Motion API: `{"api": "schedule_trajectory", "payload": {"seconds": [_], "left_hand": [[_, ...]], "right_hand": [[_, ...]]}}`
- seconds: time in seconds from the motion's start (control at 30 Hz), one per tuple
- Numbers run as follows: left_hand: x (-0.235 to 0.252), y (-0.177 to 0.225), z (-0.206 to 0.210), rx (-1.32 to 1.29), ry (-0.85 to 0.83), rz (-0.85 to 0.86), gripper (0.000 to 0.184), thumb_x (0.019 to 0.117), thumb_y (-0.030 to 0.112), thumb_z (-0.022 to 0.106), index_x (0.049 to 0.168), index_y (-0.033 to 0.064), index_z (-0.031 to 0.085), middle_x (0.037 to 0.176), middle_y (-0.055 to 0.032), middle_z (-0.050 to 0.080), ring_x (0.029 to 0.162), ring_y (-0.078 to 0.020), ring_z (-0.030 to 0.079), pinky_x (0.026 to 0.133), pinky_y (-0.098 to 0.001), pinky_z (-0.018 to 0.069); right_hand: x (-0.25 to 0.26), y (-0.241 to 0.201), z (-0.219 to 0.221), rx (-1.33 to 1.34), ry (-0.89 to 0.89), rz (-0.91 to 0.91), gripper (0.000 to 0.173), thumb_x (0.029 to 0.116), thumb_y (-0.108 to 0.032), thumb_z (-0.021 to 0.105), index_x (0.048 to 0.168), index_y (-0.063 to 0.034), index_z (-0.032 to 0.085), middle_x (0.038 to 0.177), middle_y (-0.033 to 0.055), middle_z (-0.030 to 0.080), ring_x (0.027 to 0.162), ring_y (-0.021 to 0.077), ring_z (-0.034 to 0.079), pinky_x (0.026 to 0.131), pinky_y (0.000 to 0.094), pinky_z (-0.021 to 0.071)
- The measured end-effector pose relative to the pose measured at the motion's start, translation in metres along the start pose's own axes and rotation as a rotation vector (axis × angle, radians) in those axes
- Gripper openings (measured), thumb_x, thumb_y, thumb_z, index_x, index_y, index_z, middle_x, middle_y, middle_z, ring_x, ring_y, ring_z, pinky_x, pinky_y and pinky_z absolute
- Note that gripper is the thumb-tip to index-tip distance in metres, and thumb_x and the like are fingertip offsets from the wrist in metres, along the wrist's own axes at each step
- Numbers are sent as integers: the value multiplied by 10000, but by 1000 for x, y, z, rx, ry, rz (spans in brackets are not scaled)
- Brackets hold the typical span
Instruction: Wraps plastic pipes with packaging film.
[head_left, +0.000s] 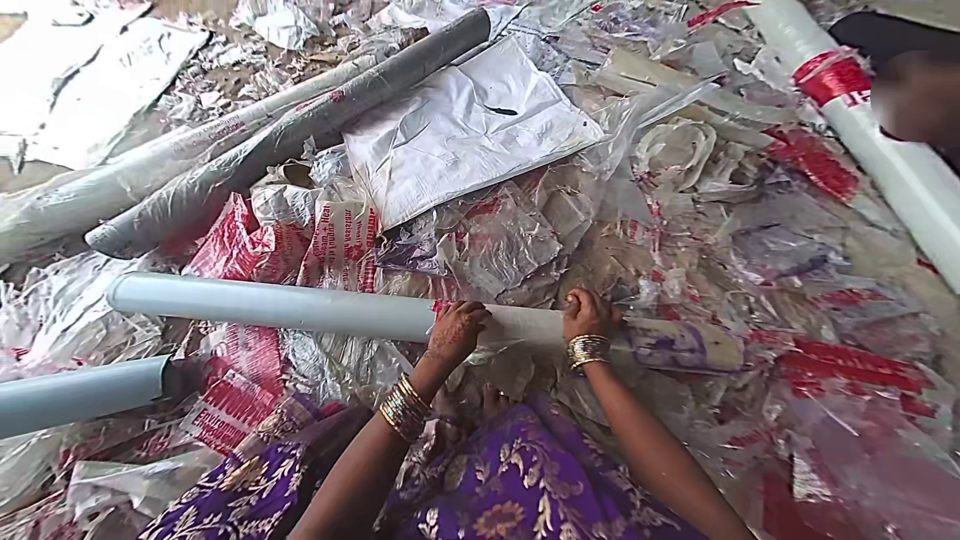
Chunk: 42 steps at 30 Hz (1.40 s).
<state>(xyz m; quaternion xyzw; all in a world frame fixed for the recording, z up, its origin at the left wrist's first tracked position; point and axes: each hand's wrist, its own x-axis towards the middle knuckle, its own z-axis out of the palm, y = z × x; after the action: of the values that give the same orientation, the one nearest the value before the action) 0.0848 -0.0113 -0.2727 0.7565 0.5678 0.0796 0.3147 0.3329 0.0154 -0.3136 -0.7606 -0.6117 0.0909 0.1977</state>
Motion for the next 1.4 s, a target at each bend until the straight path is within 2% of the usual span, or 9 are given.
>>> {"api": "schedule_trajectory", "payload": {"seconds": [0.3,0.43,0.53,0.7,0.8,0.9,0.97,1.17,1.4], "left_hand": [[6,-22,27,133,240,239,222,976,-3,531,991,-9,752,1118,-170,734,1100,-373,686,957,-523,531],[-1,-21,27,203,162,234,236,988,-17,481,1070,-38,701,1107,-224,701,1087,-403,676,971,-536,507],[-28,12,18,248,-151,60,289,1030,17,419,1230,-38,620,1203,-244,653,1175,-406,621,1029,-558,433],[-63,50,22,214,-277,-234,341,1050,47,408,1346,18,575,1274,-233,628,1208,-383,613,1060,-534,423],[-75,46,20,158,-78,-156,295,1032,94,491,1241,41,693,1189,-196,688,1172,-369,635,1054,-553,421],[-77,36,18,150,510,32,169,926,94,634,1030,82,766,918,-141,723,901,-365,705,844,-547,542],[-66,37,13,104,656,105,207,886,109,676,1074,96,761,986,-139,718,918,-372,691,780,-526,546],[-7,70,56,55,73,31,626,940,331,718,1475,56,546,1535,-174,512,1439,-385,444,1153,-557,354],[31,94,80,48,51,-4,294,1018,85,549,1262,17,698,1241,-242,665,1176,-406,629,977,-520,491]], "right_hand": [[1,0,-1,-5,-15,1,288,1031,-126,502,1164,-9,728,1222,220,715,1206,407,647,1097,651,344],[2,0,0,-10,-8,0,283,1026,-126,509,1162,-12,730,1207,215,720,1190,408,655,1091,645,355],[3,-2,-2,-19,-36,27,303,1041,-145,489,1189,-20,721,1243,202,712,1218,393,642,1105,632,344],[4,-4,-3,-1,-39,25,297,1039,-132,496,1193,-12,720,1265,211,702,1249,397,626,1114,635,334],[2,-2,-2,-5,-19,6,294,1030,-129,502,1174,-4,726,1237,219,711,1214,410,643,1085,640,360],[2,-2,-1,8,9,-7,290,1026,-122,504,1155,3,731,1219,226,714,1192,420,651,1075,651,363],[2,-2,-1,9,-3,12,303,1035,-135,492,1177,-2,725,1246,223,706,1219,414,639,1095,640,350],[6,-3,-1,-1,-13,25,305,1038,-142,493,1192,-13,721,1253,216,706,1225,409,638,1085,645,356],[12,0,-1,16,-23,30,305,1039,-142,490,1191,-24,727,1262,204,708,1253,401,626,1078,641,364]]}}
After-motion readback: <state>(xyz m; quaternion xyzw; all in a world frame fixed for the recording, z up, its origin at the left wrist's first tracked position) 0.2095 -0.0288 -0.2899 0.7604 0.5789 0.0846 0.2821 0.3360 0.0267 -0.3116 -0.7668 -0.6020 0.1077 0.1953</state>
